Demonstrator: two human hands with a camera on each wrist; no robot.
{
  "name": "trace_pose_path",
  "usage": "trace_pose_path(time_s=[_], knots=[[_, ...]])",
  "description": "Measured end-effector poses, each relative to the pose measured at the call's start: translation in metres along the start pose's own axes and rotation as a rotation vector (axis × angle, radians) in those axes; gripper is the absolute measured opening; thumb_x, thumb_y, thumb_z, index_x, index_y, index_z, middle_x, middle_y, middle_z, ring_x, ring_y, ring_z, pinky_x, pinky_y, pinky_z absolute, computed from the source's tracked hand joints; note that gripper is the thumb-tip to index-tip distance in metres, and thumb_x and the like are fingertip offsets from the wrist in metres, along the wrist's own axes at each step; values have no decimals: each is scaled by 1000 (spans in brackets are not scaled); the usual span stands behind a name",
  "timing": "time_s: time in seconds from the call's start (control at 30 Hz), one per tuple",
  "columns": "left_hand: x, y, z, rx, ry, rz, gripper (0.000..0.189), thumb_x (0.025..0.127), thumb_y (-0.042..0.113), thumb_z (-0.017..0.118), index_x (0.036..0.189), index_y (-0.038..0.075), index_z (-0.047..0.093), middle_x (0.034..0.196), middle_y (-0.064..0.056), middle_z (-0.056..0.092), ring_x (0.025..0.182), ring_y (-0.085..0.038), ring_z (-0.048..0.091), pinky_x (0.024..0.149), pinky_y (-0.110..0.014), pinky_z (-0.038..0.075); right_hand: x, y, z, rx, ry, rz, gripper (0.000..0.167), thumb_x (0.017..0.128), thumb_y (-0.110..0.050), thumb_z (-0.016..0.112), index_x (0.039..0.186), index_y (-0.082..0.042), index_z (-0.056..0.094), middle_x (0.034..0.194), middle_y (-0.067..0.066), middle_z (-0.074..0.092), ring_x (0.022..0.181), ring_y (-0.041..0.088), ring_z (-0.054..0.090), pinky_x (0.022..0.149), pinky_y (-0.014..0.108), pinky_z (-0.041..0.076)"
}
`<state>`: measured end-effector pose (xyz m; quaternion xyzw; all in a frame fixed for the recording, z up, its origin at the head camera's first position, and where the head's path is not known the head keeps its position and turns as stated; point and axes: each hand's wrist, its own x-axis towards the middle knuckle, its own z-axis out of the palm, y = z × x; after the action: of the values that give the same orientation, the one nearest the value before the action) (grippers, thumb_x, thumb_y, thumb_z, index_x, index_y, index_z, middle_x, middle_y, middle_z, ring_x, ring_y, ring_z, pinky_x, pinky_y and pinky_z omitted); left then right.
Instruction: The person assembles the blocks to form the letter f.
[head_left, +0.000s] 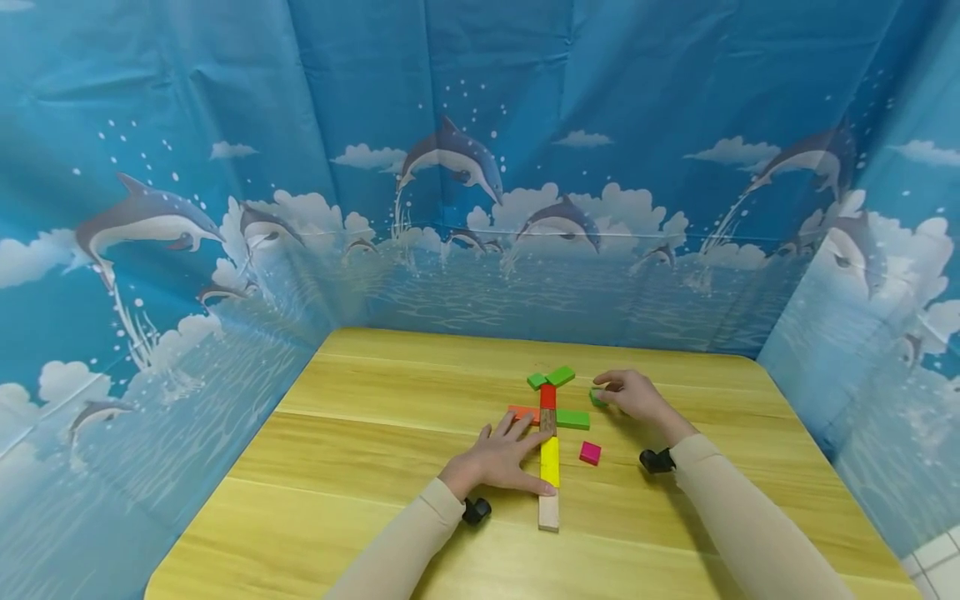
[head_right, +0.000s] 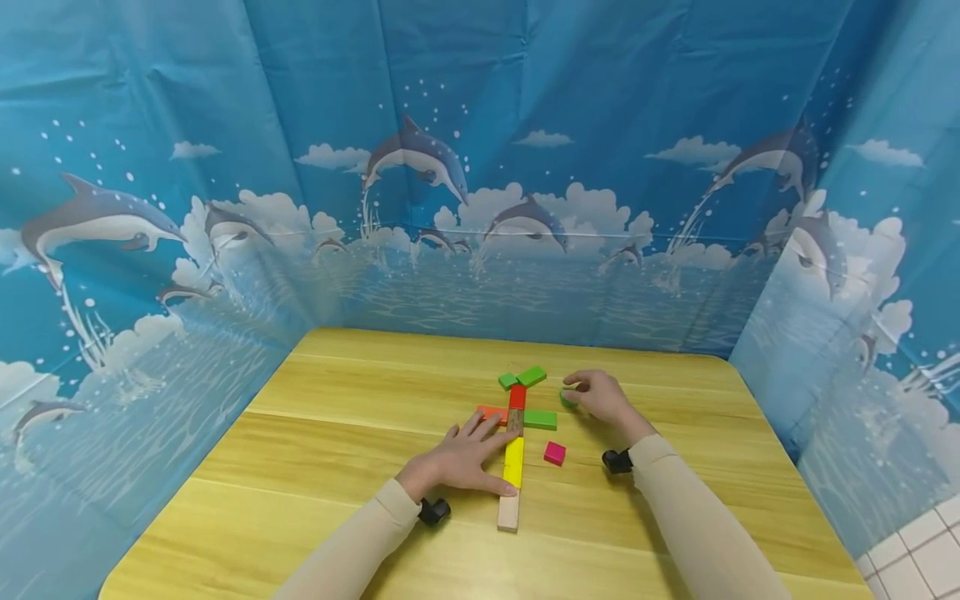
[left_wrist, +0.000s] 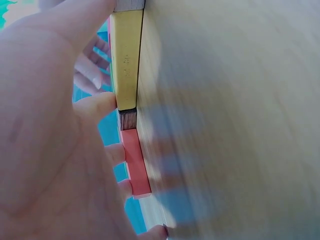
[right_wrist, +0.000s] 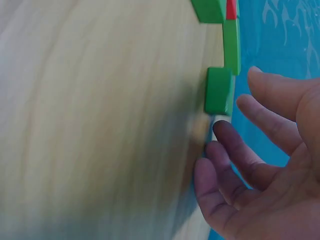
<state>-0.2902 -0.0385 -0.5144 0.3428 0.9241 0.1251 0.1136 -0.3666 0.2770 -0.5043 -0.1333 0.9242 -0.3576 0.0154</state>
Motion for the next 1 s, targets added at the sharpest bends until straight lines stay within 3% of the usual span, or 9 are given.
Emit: trace_pose_path(time_s=[0.23,0.47,1.0], knots=[[1,-2,2,4,8,4,96,82,82,55,161,41,18,169,-2,3,154,-33,-4,115,-67,11,-5,8,1,-10,-43,-3,40,101,-21,64,137,-3,62,124,24,62,110,39,60,83,50,53],[1,-1,4,-17,9,17,97,82,82,55,161,41,18,169,-3,3,154,-33,-5,115,-67,11,-7,13,4,-31,-24,-1,34,100,-16,66,132,-4,66,126,25,61,113,41,58,85,52,53],[2,-3,4,3,7,9,96,82,82,55,161,42,17,169,-1,2,154,-33,-5,116,-67,10,-8,15,8,88,31,49,32,94,-12,72,125,-8,69,120,18,62,109,34,58,75,40,54]])
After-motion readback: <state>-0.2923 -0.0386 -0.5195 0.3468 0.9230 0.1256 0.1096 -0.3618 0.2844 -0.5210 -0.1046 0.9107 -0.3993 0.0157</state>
